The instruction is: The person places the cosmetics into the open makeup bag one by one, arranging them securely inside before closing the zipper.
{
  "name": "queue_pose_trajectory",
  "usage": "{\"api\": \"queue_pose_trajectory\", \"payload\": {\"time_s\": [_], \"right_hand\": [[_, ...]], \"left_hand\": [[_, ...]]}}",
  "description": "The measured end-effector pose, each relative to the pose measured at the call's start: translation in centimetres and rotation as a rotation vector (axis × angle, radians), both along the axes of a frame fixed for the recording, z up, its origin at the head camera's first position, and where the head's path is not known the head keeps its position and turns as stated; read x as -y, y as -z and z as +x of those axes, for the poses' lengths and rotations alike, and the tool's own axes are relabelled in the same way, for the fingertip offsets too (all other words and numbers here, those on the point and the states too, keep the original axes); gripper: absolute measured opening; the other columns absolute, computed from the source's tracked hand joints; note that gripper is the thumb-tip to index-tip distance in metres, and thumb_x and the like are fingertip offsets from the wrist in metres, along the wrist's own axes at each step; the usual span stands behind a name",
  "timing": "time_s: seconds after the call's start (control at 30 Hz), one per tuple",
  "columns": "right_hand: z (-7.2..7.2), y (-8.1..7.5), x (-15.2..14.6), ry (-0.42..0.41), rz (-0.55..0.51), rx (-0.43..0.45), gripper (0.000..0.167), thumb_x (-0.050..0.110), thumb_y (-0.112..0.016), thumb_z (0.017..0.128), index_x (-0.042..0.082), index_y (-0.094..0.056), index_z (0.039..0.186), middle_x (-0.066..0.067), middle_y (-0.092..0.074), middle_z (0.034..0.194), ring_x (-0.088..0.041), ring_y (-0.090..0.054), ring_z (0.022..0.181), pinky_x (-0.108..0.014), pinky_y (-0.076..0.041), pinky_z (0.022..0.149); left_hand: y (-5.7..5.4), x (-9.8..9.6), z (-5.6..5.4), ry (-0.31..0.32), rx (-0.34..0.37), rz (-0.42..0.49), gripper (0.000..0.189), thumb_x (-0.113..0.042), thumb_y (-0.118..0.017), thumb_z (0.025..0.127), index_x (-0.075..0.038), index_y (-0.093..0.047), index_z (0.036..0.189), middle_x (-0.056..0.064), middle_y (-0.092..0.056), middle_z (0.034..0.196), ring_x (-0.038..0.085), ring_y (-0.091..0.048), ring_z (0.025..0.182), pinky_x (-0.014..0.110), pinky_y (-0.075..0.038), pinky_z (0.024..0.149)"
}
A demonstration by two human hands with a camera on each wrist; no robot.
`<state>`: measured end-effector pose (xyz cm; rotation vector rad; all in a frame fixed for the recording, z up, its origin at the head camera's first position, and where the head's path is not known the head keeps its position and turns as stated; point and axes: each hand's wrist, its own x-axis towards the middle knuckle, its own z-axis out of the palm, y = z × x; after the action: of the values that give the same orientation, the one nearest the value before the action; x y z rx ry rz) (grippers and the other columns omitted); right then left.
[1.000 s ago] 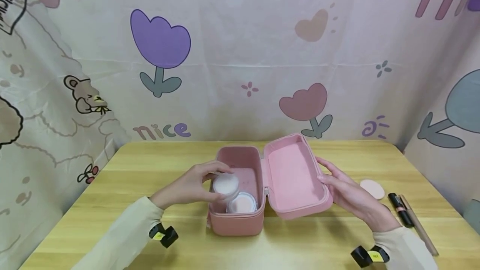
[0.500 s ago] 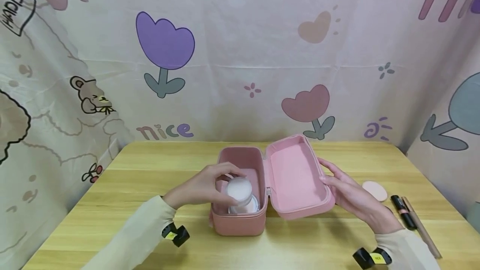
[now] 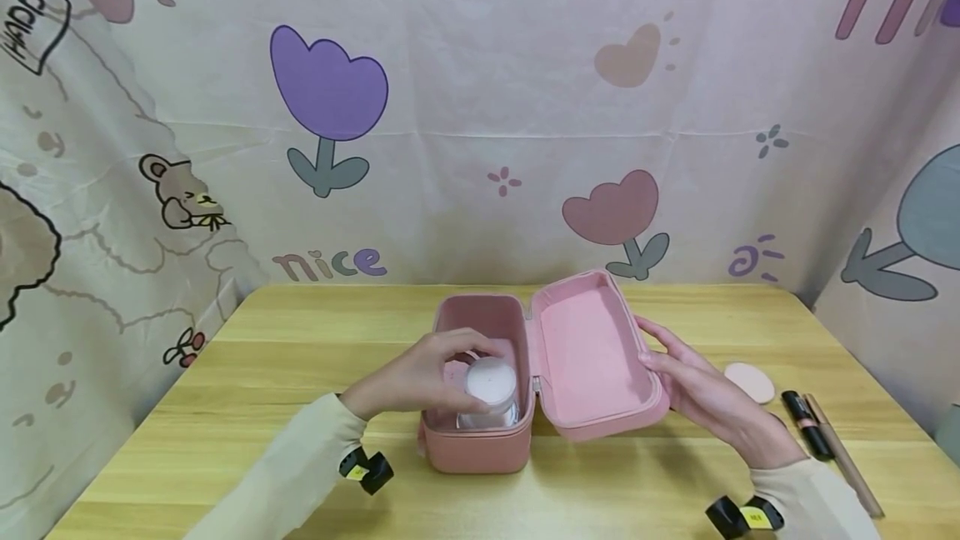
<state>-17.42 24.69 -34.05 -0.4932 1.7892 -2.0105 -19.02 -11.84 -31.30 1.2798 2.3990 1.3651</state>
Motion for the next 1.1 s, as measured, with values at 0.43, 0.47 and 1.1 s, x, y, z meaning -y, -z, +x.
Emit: {"api": "queue_pose_trajectory", "payload": {"time_s": [0.43, 0.47, 1.1], "right_hand": [[0.1, 0.1, -0.1, -0.005, -0.013, -0.003, 0.071, 0.017, -0.038, 0.103, 0.004, 0.012, 0.152, -0.009, -0.049, 0.129, -0.024, -0.059, 0.11, -0.039, -0.05, 0.09], [0.1, 0.1, -0.1, -0.006, -0.013, -0.004, 0.071, 0.017, -0.038, 0.103, 0.004, 0.011, 0.152, -0.009, -0.05, 0.129, -0.024, -0.059, 0.11, -0.039, -0.05, 0.09], [0.0, -0.1, 0.0, 0.003, 0.01, -0.01, 0.071, 0.017, -0.039, 0.103, 0.004, 0.01, 0.152, -0.012, -0.045, 0.132, -0.022, -0.058, 0.112, -0.037, -0.049, 0.092]], "left_hand": [[0.7, -1.4, 0.0, 0.016, -0.006, -0.04, 0.051, -0.013, -0.085, 0.07, -0.01, -0.064, 0.116, -0.004, -0.062, 0.11, 0.012, -0.056, 0.1, 0.031, -0.048, 0.09], [0.8, -1.4, 0.0, 0.017, -0.008, -0.041, 0.051, -0.013, -0.085, 0.07, -0.01, -0.064, 0.116, -0.004, -0.062, 0.11, 0.012, -0.056, 0.1, 0.031, -0.048, 0.09], [0.7, -1.5, 0.6, -0.04, -0.074, -0.174, 0.055, -0.024, -0.084, 0.071, -0.012, -0.065, 0.122, 0.006, -0.051, 0.139, 0.027, -0.04, 0.132, 0.056, -0.02, 0.111]]}}
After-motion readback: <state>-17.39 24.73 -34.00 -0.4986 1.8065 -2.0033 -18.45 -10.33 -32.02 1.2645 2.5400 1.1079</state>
